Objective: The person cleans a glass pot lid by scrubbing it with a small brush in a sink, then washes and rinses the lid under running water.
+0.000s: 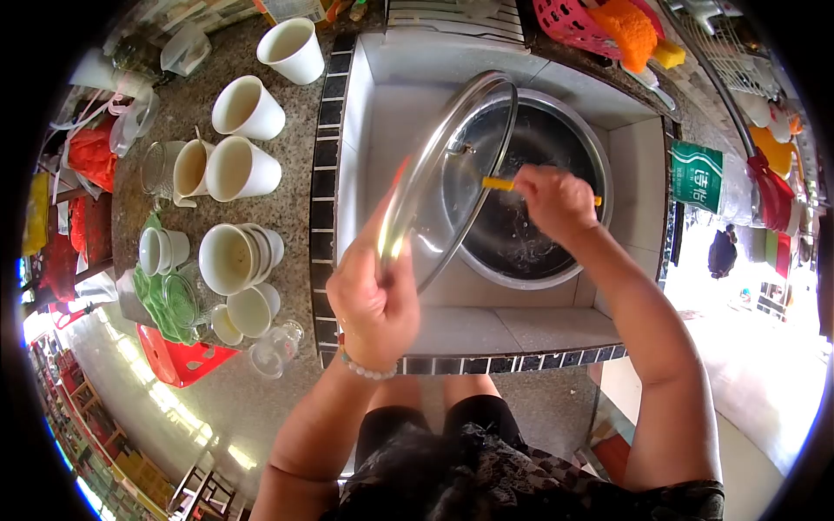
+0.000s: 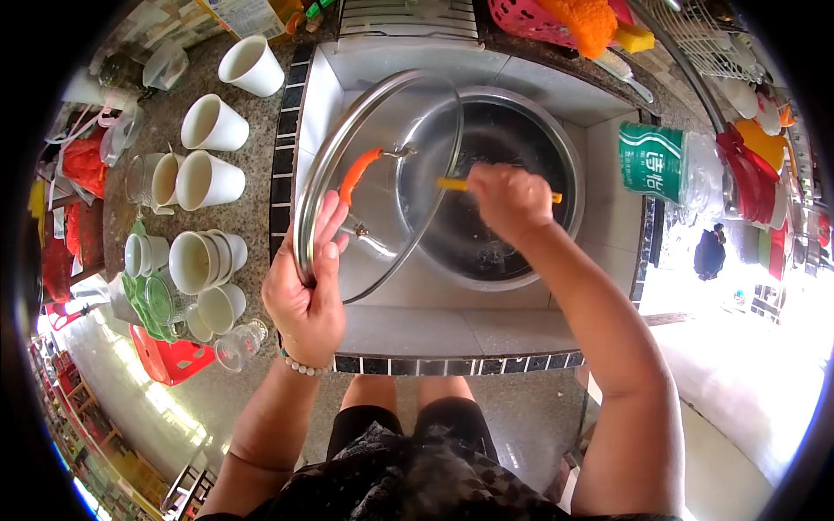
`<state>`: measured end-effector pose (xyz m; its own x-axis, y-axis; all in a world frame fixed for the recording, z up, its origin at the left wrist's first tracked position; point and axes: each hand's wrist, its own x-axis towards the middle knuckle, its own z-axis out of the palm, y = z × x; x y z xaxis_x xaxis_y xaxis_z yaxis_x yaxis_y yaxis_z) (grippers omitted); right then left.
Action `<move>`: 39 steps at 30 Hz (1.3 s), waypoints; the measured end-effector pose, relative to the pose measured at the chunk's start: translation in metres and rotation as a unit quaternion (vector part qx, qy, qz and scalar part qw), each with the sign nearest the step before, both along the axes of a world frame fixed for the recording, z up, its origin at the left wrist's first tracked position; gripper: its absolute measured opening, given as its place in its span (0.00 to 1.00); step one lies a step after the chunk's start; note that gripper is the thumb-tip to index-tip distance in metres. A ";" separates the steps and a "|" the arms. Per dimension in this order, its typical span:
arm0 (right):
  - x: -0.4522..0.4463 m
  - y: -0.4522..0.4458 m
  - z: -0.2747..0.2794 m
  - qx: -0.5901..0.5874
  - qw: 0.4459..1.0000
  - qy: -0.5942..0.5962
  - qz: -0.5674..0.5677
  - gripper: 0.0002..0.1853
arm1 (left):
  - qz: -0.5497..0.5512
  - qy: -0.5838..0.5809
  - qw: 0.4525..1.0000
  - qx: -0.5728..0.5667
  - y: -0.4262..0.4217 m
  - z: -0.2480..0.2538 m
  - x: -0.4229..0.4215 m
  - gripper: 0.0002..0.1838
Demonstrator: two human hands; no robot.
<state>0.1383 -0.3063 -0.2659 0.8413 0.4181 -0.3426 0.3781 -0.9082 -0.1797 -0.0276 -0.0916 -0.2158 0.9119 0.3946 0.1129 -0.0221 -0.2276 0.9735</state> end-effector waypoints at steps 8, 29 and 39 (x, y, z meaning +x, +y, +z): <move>-0.024 -0.008 -0.010 0.057 0.998 0.035 0.001 0.07 | -0.021 0.007 1.000 0.010 0.002 -0.005 -0.012 0.19; -0.074 0.006 -0.015 0.212 0.955 0.181 0.102 0.06 | -0.025 0.003 1.000 -0.009 -0.001 -0.012 -0.015 0.18; -0.062 -0.004 -0.023 0.166 0.968 0.183 0.041 0.05 | -0.035 -0.004 0.999 -0.002 0.002 -0.013 -0.015 0.18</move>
